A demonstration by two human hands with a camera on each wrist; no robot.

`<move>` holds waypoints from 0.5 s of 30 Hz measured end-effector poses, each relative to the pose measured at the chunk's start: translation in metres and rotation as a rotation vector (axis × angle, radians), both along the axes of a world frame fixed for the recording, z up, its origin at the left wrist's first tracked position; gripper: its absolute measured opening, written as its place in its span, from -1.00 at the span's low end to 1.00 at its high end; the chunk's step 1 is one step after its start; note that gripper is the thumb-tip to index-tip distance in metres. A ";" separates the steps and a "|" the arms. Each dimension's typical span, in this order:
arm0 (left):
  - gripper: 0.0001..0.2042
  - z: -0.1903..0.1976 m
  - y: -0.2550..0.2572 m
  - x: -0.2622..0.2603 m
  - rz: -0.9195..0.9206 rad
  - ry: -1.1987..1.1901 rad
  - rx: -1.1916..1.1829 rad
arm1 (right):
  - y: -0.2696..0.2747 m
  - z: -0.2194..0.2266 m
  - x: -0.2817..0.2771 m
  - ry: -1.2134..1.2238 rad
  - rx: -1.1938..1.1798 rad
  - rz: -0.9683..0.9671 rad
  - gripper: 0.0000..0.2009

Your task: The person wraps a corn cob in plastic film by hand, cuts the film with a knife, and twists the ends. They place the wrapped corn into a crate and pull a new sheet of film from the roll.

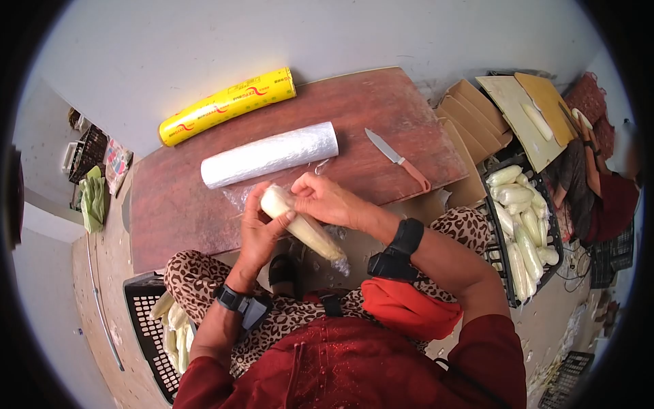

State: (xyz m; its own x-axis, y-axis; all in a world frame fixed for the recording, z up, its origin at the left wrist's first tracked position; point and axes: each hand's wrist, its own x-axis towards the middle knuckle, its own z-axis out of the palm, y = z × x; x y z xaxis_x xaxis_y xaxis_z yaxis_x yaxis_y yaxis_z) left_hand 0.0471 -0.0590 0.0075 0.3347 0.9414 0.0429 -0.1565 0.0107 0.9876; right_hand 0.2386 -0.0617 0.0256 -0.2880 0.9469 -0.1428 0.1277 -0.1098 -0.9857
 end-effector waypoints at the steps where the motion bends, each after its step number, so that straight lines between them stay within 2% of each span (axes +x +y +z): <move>1: -0.40 0.002 0.002 -0.001 0.045 -0.022 -0.029 | -0.003 0.001 -0.001 -0.045 -0.010 0.022 -0.56; 5: -0.50 0.008 0.006 -0.004 0.203 -0.075 -0.095 | -0.012 0.003 -0.003 -0.308 0.138 0.162 -0.34; 10: -0.53 0.002 0.009 -0.011 0.216 -0.023 -0.047 | -0.009 0.003 -0.003 -0.344 0.120 0.210 -0.39; 15: -0.56 0.005 0.005 -0.017 0.222 0.355 0.294 | -0.003 0.011 0.015 -0.317 0.055 0.311 -0.43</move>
